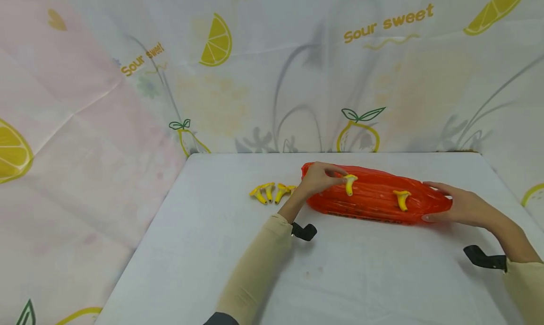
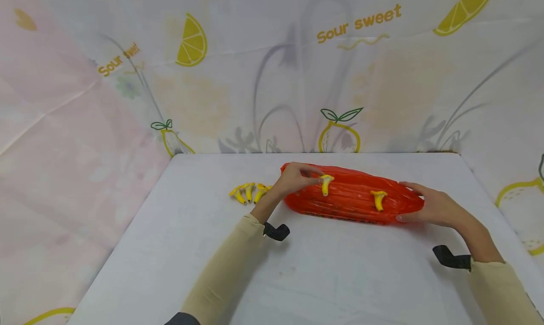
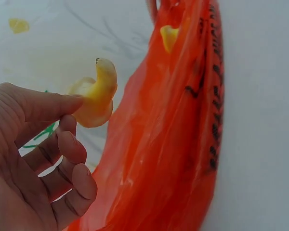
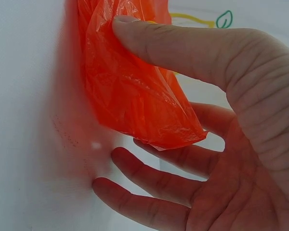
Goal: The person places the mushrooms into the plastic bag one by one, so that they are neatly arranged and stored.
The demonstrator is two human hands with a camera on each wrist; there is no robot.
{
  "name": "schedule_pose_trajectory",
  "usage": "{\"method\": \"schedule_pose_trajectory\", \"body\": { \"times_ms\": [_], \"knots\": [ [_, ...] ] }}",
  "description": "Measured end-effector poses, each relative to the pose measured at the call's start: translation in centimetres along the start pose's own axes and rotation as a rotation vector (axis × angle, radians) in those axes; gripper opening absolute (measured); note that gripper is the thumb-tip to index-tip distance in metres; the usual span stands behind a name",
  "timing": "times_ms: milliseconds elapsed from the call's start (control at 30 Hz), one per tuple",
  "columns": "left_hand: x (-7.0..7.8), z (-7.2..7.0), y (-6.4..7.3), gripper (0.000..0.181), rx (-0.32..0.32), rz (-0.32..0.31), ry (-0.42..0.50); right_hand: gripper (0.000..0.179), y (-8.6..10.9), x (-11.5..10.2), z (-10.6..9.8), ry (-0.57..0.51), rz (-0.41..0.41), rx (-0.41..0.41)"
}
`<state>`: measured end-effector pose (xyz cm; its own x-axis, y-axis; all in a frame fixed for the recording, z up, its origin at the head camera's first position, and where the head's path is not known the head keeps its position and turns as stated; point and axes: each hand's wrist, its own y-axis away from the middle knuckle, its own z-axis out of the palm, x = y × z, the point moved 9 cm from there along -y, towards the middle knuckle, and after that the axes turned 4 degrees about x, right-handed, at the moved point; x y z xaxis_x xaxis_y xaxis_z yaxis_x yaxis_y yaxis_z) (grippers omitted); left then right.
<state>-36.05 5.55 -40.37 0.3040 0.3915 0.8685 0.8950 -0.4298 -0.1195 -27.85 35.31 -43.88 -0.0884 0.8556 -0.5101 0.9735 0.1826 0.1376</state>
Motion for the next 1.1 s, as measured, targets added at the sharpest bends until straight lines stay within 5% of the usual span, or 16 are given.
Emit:
{"method": "schedule_pose_trajectory", "body": {
  "times_ms": [267,1100],
  "knots": [
    [-0.1,2.6,-0.7,0.018,-0.008,-0.038,-0.052,0.093,0.1,-0.3,0.0,0.001,-0.004,0.0],
    [0.9,8.9,-2.9,0.015,0.051,-0.146,-0.496,0.092,0.1,-0.4,0.1,-0.001,-0.009,0.004]
  ]
}}
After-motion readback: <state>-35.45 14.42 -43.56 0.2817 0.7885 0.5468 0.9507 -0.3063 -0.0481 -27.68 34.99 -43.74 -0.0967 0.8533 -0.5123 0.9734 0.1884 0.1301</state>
